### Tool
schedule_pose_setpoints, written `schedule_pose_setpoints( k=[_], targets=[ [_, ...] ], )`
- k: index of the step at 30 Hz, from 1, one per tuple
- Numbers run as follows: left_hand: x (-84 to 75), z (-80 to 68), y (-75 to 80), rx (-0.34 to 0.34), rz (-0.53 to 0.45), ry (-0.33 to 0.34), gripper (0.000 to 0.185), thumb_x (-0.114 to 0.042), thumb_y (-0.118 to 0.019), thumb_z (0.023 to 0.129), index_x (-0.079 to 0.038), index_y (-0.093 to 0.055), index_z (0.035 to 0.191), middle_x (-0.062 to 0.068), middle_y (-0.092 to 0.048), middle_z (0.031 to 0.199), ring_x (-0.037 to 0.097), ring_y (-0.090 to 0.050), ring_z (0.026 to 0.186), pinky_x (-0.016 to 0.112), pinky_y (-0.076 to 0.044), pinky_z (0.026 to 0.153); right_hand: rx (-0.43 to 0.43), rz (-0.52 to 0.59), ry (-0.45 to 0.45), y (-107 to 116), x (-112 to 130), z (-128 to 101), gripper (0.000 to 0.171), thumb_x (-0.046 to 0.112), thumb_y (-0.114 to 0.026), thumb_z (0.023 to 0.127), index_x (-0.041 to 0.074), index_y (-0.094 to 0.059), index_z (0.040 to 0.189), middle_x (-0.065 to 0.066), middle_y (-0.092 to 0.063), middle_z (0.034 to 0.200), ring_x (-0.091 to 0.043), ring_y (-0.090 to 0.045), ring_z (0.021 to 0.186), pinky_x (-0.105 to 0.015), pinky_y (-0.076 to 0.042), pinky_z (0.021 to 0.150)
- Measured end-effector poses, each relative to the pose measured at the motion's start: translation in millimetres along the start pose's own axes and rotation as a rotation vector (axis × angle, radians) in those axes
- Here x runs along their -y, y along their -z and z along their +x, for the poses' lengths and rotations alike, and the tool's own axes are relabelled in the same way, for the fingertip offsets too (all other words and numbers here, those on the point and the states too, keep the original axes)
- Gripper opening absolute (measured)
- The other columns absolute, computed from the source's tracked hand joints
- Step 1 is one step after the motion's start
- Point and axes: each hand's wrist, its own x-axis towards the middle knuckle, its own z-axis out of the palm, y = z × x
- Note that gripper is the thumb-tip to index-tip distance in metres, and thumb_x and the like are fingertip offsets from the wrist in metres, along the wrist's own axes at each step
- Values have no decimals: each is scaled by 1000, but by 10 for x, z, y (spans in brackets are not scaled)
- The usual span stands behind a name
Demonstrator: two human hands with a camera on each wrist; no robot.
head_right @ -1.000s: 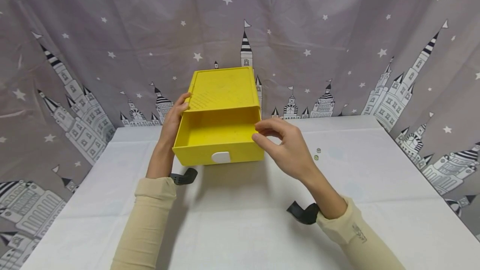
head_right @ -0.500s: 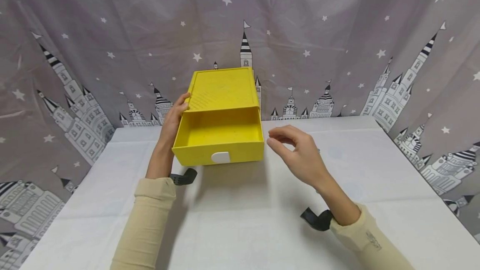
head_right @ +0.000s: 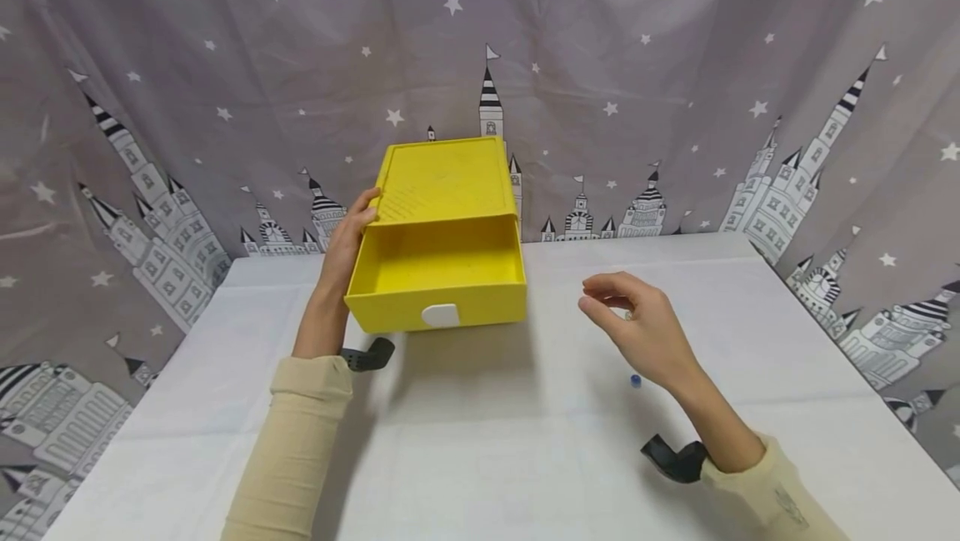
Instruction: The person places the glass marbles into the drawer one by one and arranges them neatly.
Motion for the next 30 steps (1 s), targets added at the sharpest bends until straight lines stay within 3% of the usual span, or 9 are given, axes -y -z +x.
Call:
schedule_pose_setpoints(
  k=[21, 30],
  targets=[
    [-13, -6, -10, -13, 9, 4, 49, -28, -47, 101, -19, -44, 149, 2, -41, 148, 20, -46, 124, 40, -36, 106, 12, -41, -94, 87, -371, -292, 25, 14, -68, 94, 3, -69, 116, -12, -68, 115, 3, -61, 95, -13, -46, 77],
    [-15, -1, -9, -5, 7, 1, 51, -26, -45, 101, -18, -41, 151, 1, -38, 152, 19, -44, 127, 38, -35, 107, 23, -65, -81, 98, -499, -369, 25, 12, -69, 93, 2, -69, 115, -9, -68, 111, 4, -59, 95, -11, -46, 81]
  ],
)
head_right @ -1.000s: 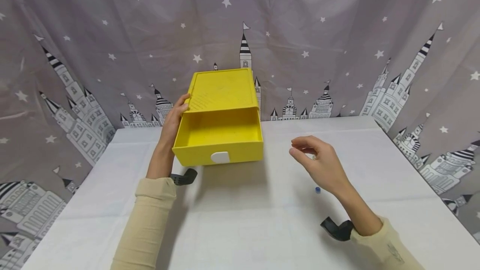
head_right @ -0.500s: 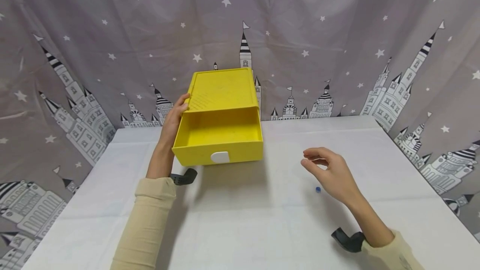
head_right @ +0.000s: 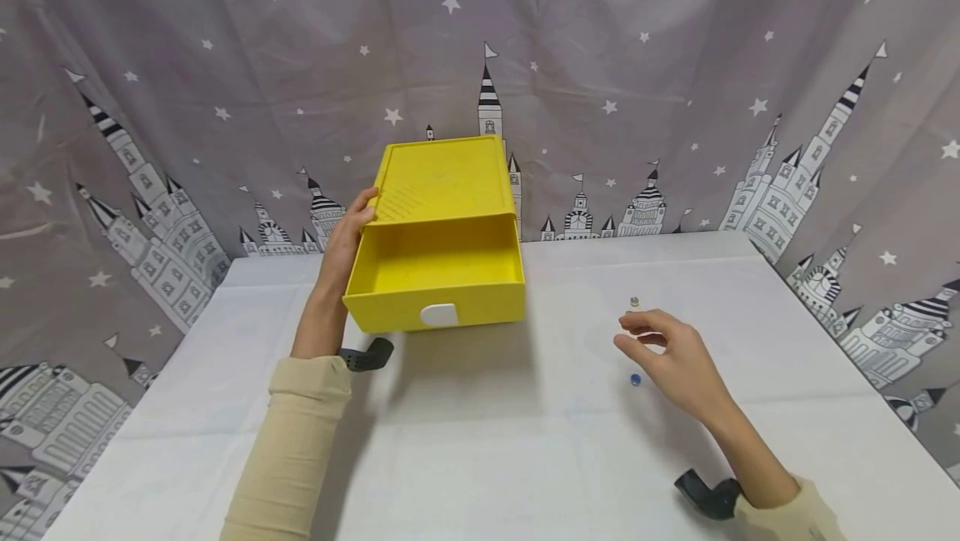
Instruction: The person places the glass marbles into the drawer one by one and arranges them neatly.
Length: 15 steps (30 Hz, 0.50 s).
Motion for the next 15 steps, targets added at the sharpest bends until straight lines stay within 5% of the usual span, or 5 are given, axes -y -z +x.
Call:
schedule_pose_setpoints(
  k=[15],
  targets=[
    [7, 12, 9, -7, 18, 17, 51, -28, -44, 102, -20, -40, 152, 1, -36, 153, 20, -44, 126, 40, -36, 108, -33, -85, -18, -19, -212, -68, 24, 8, -75, 86, -5, -71, 107, -16, -69, 105, -7, -61, 93, -18, -51, 79]
  ],
)
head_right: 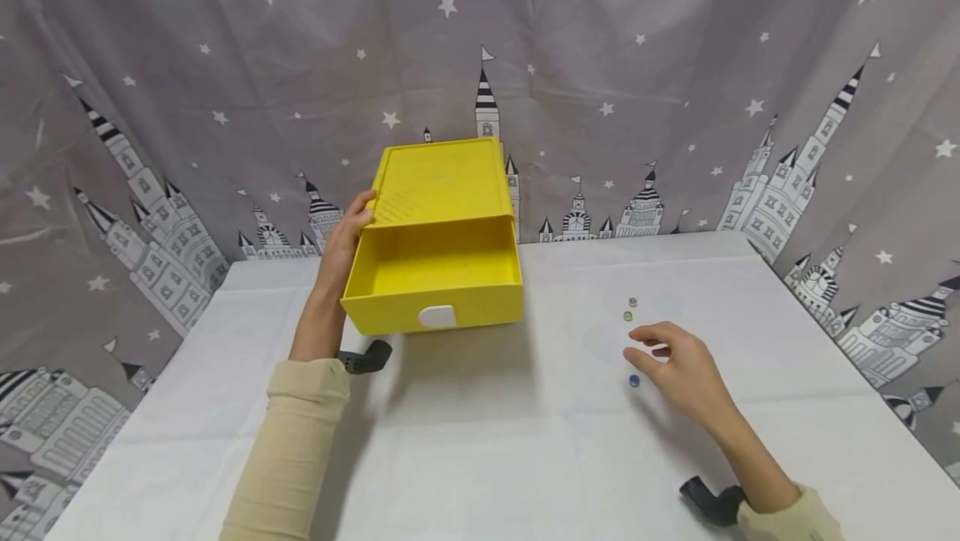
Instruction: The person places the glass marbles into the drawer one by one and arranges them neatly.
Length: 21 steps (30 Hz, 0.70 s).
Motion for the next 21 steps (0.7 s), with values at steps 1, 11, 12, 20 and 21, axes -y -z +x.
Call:
schedule_pose_setpoints(
  k=[1, 11, 12, 20, 21],
  targets=[
    [0, -2, 1, -2, -1, 0, 51, -28, -44, 102, -20, -40, 152, 1, -36, 153, 20, -44, 127, 40, -36, 108, 2, -8, -2, -3, -11, -3, 24, 8, -75, 86, -5, -71, 106, -16, -69, 104, -9, -62, 92, -19, -51, 78],
    [9, -9, -2, 7, 3, -3, 51, -28, -44, 101, -21, -39, 152, 1, -37, 153, 20, -45, 126, 39, -36, 108, 76, -62, -15, -42, -134, -38, 22, 7, -76, 84, -4, -72, 102, -11, -70, 96, -19, -63, 86, -29, -54, 76],
    [9, -10, -1, 9, 3, -4, 51, -28, -44, 102, -21, -39, 152, 1, -37, 153, 20, -45, 127, 39, -36, 108, 87, -66, -20, -46, -141, -39, 22, 7, -76, 84, -4, -72, 102, -11, -70, 97, -22, -64, 86, -31, -54, 77],
    [7, -14, 5, 9, 1, -16, 49, -29, -44, 102, -20, -42, 150, 3, -42, 148, 20, -47, 123, 39, -37, 106, 200, -95, -88, -55, -199, -45, 27, 12, -75, 85, -4, -71, 106, -15, -69, 105, -32, -65, 90, -40, -53, 75],
    [6, -15, 8, 9, 2, -18, 49, -29, -44, 102, -20, -42, 150, 3, -42, 148, 20, -47, 122, 39, -38, 106, 210, -99, -93, -58, -209, -48, 27, 12, -75, 85, -4, -71, 106, -16, -69, 105, -31, -65, 89, -40, -53, 75]
  ],
)
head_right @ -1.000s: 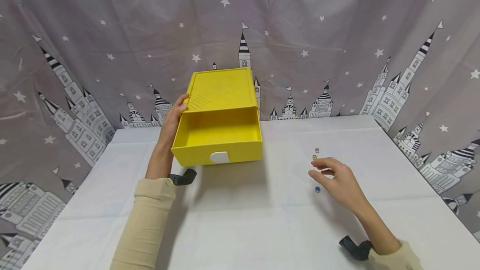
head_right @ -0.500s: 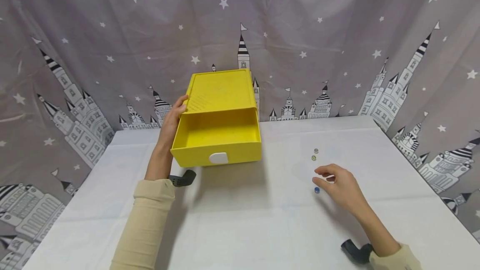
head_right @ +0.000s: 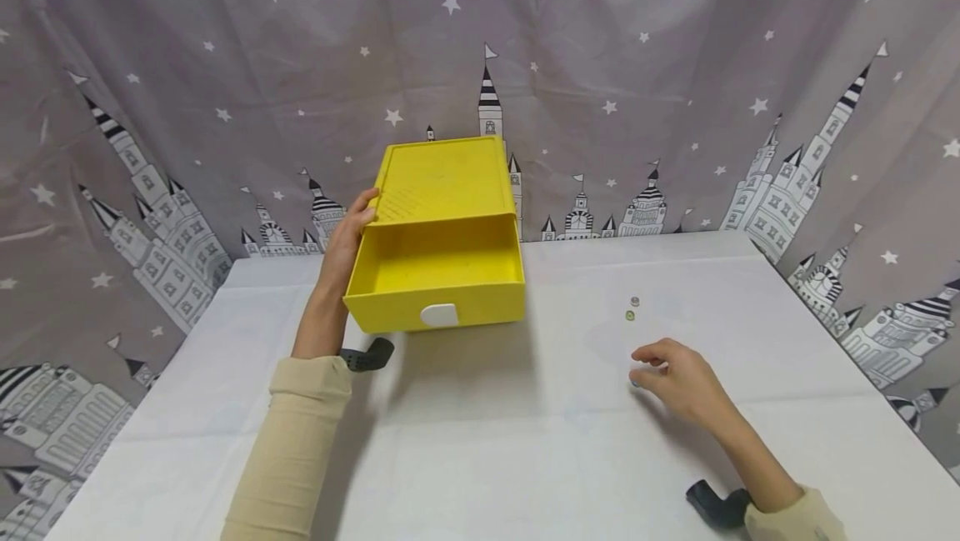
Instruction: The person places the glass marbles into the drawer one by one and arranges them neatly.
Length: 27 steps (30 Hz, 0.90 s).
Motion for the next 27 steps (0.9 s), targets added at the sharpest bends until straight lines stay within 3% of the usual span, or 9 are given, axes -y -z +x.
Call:
schedule_pose_setpoints(
  k=[14, 27],
  targets=[
    [7, 6, -12, -11, -4, 10, 51, -28, -45, 102, -20, -40, 151, 1, -39, 151, 19, -46, 125, 38, -36, 107, 42, -31, 24, -69, -132, -29, 24, 8, -75, 84, -7, -70, 102, -14, -68, 100, -36, -63, 93, -53, -51, 81],
    [18, 4, -11, -11, 5, 1, 51, -28, -45, 102, -20, -40, 152, 1, -38, 152, 19, -44, 128, 39, -35, 109, 39, -147, 52, -110, -117, -49, 15, 4, -74, 83, 1, -74, 97, -4, -65, 98, -18, -51, 80, -41, -46, 71]
  ],
)
